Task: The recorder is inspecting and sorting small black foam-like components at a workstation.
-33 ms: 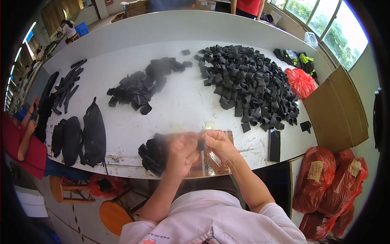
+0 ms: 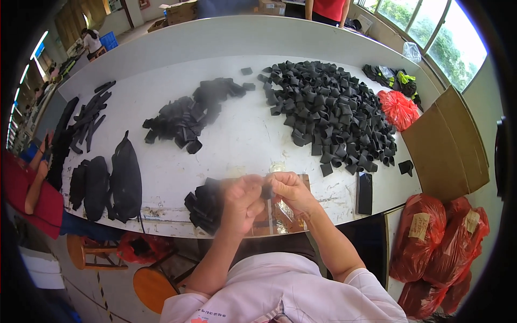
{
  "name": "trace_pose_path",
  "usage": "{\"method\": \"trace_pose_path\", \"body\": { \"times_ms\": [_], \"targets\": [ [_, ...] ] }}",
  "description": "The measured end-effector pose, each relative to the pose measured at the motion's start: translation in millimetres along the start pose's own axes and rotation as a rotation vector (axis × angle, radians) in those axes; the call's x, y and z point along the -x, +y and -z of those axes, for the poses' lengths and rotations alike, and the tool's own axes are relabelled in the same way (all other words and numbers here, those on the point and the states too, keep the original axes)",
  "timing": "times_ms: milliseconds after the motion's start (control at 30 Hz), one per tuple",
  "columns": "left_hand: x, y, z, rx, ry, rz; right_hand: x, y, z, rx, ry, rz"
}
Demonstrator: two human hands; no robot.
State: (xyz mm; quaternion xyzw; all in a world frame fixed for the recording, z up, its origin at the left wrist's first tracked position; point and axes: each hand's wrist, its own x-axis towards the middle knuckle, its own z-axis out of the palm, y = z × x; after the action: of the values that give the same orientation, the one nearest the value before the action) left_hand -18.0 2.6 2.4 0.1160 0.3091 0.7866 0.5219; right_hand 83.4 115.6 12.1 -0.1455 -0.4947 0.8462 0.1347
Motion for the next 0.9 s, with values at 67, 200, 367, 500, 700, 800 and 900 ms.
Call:
{"method": "trace_pose_path", "body": {
  "times_ms": [67,200,367,500,700,800,900],
  "targets": [
    [-1.9,5.4,-1.8,0.114,-0.035,0.043,-4.6,-5.7,-0.8,0.026,0.001,-0.002],
    [4.4,1.9,-7.2,0.086,-0.073,0.026,-2.3,4.5,5.8,0.065,-0.069,0.036],
    [6.2,-0.3,-5.2,-0.193,-0.050,-0.058,-1.3,7.6,8.7,0.068,-0.051,0.081],
    [6.6,3.2,-17.1,-0.952,0.113,-0.624,1.3,2.3,8.0,0.411,0.121,0.153],
    [8.2,20.4,-28.9,-1.203,-0.117,-0.698,26.0,-3.4,-7.2,0.847,0.318,0.541],
    [7.8,15.9,-26.2,-1.127,-0.081,-0.668,28.4,-8.0,-16.3,1.014,0.268,0.609],
    [9.3,10.6,-21.5,-0.897,0.027,-0.639,27.5,-16.1,-28.5,1.106,0.273,0.635]
  ]
}}
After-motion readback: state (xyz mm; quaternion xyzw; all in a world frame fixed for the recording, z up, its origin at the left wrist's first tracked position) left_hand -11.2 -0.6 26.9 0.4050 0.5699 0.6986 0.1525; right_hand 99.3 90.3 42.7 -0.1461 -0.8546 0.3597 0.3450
